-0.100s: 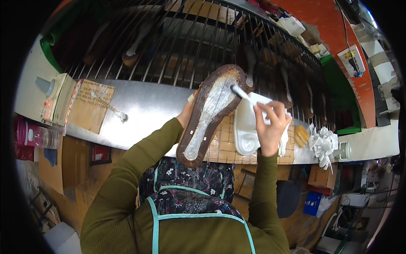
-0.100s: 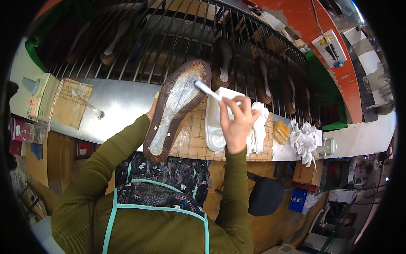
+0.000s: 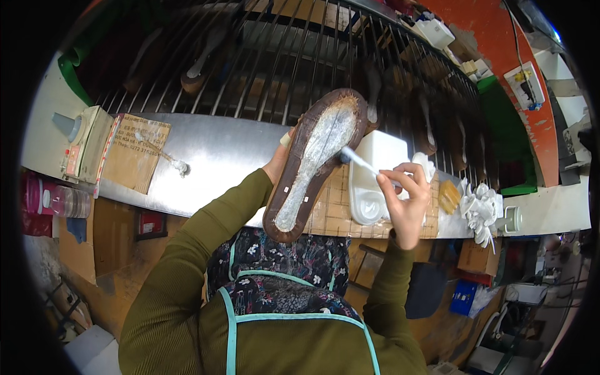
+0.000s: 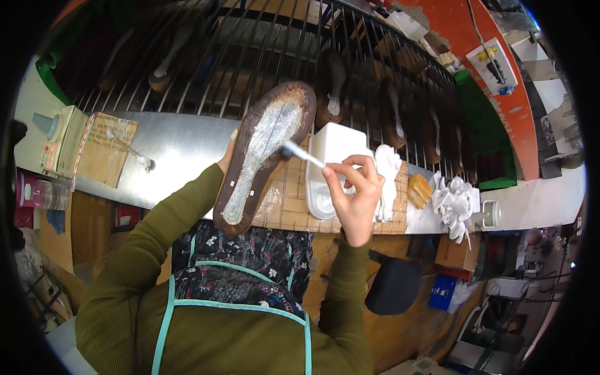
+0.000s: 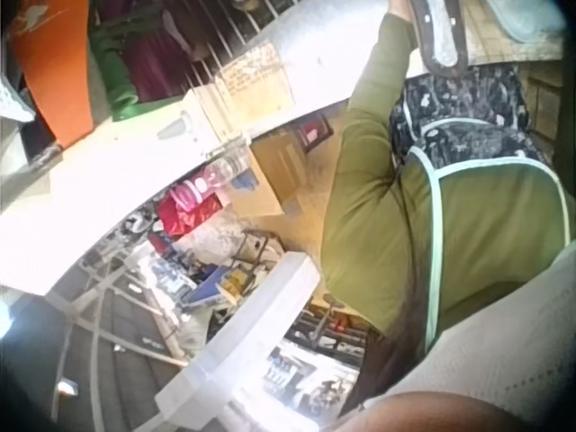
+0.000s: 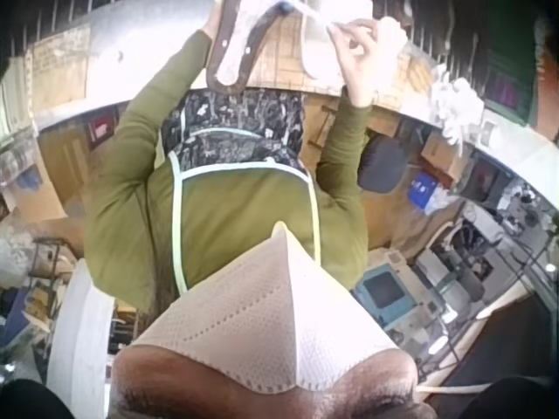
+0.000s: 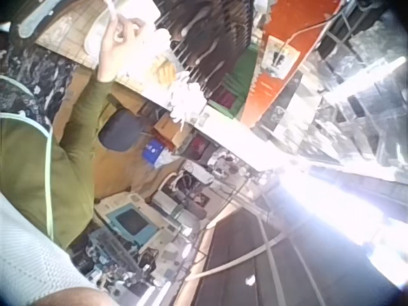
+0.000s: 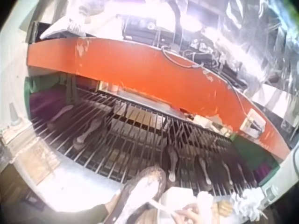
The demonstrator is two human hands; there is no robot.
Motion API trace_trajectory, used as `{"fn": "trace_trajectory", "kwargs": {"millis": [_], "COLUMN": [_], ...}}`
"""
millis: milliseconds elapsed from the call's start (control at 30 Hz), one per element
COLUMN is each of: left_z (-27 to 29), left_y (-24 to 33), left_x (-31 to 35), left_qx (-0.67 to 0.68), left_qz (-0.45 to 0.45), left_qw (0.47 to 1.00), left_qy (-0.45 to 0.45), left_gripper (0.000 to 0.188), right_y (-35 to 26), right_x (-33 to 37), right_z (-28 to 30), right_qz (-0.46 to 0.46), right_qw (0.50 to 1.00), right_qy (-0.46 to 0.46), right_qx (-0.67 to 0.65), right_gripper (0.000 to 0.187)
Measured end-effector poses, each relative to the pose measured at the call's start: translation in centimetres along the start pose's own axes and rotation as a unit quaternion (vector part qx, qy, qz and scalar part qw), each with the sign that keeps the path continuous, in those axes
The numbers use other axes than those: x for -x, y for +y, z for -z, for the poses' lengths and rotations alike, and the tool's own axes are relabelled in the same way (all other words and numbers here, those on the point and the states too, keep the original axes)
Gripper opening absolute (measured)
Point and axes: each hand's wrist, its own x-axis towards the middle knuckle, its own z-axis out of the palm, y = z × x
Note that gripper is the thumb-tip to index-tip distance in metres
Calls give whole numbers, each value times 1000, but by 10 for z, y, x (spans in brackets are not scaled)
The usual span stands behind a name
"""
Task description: The person applies a white adhesive to the sole of a brown shoe using a small brush, repeatedly dipping the brush into a container and spreading the substance along the sole. The person rotates the shoe to cover different areas and occasionally wipes the brush on a cloth.
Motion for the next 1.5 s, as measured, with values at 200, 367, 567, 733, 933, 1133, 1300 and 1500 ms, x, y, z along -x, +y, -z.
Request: {"fn": "trace_trajectory", "kwargs": {"millis": [200,367,567,733,933,1133,1300,1500], "left_z": [-4,22,17,25,19,13,23,8], "left_y": [-3,-6,-5,-5,-6,-7,-7,-7], "left_x": [10,-13,-10,-10,-8,-6,-8,8], "left_qx": [-33,-61,-114,-102,-144,-158,-117,-89], "left_qz": [-6,20,-31,-14,-50,-59,-48,-50], "left_qw": [999,998,993,994,987,985,992,994], "left_qy": [-31,-15,20,39,49,26,7,31], "left_gripper": [75,78,81,83,86,88,82,78], "right_y": [-21,12,11,-22,-42,-17,-11,14], "right_x": [14,-35,37,134,126,80,118,142], "right_z": [-21,-42,-61,-49,-35,-55,-68,-5], "right_qz": [84,73,122,115,63,36,80,-76], "right_qw": [992,982,953,975,996,991,974,990], "right_qy": [-88,111,180,102,-11,76,158,86], "right_qx": [29,136,212,158,62,100,141,76], "right_gripper": [12,12,18,27,22,23,27,21]}}
